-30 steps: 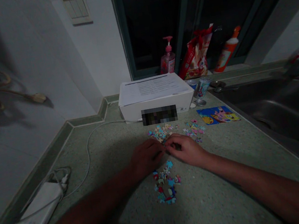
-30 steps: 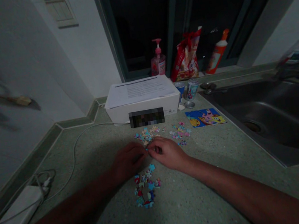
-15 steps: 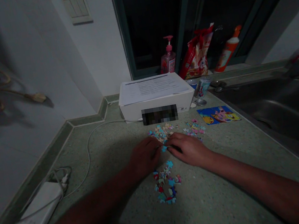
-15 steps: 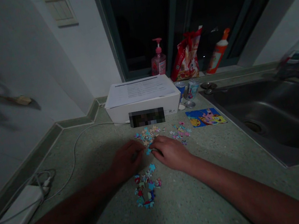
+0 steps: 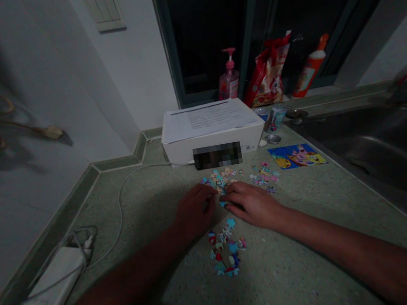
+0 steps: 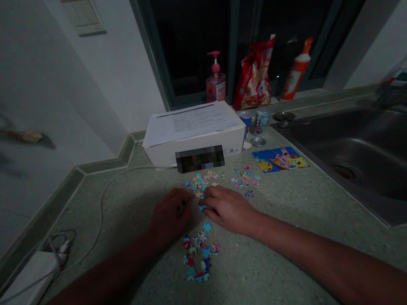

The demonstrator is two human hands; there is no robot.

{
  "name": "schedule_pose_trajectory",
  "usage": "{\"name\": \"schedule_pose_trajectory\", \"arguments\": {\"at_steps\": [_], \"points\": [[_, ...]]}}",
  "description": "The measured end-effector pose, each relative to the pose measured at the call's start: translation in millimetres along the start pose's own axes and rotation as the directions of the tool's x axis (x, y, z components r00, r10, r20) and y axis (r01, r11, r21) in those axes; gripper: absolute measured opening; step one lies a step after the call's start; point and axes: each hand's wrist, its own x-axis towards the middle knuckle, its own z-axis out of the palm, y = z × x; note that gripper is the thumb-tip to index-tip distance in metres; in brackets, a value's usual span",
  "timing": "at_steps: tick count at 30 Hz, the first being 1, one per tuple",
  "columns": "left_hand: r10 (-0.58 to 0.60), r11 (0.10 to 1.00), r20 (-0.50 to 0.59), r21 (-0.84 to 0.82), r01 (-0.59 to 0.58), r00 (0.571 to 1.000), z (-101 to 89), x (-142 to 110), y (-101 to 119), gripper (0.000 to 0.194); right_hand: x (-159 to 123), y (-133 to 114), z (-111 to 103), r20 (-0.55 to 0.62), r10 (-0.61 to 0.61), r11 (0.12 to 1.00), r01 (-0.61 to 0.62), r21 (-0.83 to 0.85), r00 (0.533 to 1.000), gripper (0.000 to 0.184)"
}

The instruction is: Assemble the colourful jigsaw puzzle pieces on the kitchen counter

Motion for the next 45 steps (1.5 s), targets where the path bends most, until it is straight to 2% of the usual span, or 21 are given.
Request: {"name": "schedule_pose_trajectory", "arguments": {"at_steps": [6,14,19,23,29,39,42,45], "points": [[0.016,1.0,-0.02,0.005,-0.016,1.0,1.0,-0.3,0.1,0.024,0.1,-0.6,1.0,0.016,0.003,1.0,-0.002,-0.018,1.0,0.022],[0.003,1.0,0.014,0.013,-0.003,1.0,-1.0,0.8,0.8,0.024,0.4,2.8,3.2,0.007,0.003,1.0,-0.003,-0.019,1.0,0.022],[0.016,1.0,-0.013,-0.005,-0.016,1.0,1.5,0.1,-2.1,0.023,-0.3,2.1,1.4,0.037,-0.041,0.999,0.041,0.006,0.998,0.02],[-0.024,1.0,0.016,-0.005,0.024,1.0,1.5,-0.2,-1.9,0.021,-1.3,1.6,1.0,0.06,-0.06,0.997,0.057,0.046,0.996,0.016],[0.023,1.0,0.004,0.01,-0.023,1.0,5.1,-1.3,-4.6,0.019,-2.5,2.5,1.7,0.063,-0.116,0.99,0.111,0.087,0.991,0.013],[0.003,1.0,0.021,0.027,-0.003,1.0,4.3,-2.0,-4.4,0.02,-4.3,-3.7,-1.8,0.08,-0.184,0.974,0.171,0.152,0.98,0.013],[-0.014,1.0,0.035,0.011,0.013,0.999,3.4,-1.9,-3.7,0.021,-1.3,3.0,-5.2,0.02,-0.109,0.986,0.105,0.133,0.994,0.02],[-0.018,1.0,0.046,0.007,0.018,0.999,3.9,-1.8,-4.0,0.021,3.5,18.9,-6.9,-0.115,0.058,0.998,-0.057,0.019,0.992,0.026]]}}
